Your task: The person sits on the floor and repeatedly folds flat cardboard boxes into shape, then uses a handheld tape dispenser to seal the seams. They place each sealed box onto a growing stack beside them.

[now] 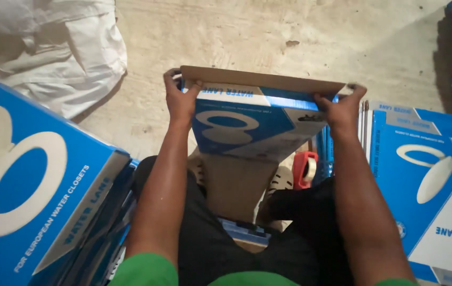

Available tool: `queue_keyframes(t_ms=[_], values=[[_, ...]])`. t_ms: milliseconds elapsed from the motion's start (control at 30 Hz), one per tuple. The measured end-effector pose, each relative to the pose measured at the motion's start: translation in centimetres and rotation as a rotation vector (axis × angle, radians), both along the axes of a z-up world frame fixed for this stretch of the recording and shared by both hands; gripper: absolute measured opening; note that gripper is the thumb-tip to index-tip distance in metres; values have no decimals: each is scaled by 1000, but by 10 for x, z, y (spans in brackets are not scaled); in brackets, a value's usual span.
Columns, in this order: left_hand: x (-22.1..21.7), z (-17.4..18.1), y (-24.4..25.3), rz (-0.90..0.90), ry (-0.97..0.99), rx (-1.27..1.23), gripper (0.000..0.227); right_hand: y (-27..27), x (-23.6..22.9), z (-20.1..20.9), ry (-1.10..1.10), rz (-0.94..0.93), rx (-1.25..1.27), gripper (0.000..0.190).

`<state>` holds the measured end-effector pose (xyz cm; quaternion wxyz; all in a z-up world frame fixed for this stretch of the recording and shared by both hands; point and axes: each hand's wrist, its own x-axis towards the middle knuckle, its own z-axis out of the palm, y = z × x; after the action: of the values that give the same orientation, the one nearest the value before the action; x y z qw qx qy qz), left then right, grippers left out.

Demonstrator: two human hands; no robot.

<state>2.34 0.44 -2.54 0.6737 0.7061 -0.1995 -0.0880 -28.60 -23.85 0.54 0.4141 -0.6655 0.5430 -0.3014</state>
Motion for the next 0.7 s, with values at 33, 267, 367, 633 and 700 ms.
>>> queue_keyframes(t_ms=[33,267,367,633,700], values=[[1,-1,0,-56,14,-5,55,4,2,18,174,14,-70,102],[7,-43,-9,-15,-102,109,64,39,76,75,954,654,-588,21],[6,-50,-7,35,-153,130,58,55,106,96,1068,834,-551,29],[-8,-46,9,-54,-95,41,50,107,89,117,1156,901,-308,81],[-3,-38,19,-163,-141,-38,55,115,85,118,1174,856,-233,68]])
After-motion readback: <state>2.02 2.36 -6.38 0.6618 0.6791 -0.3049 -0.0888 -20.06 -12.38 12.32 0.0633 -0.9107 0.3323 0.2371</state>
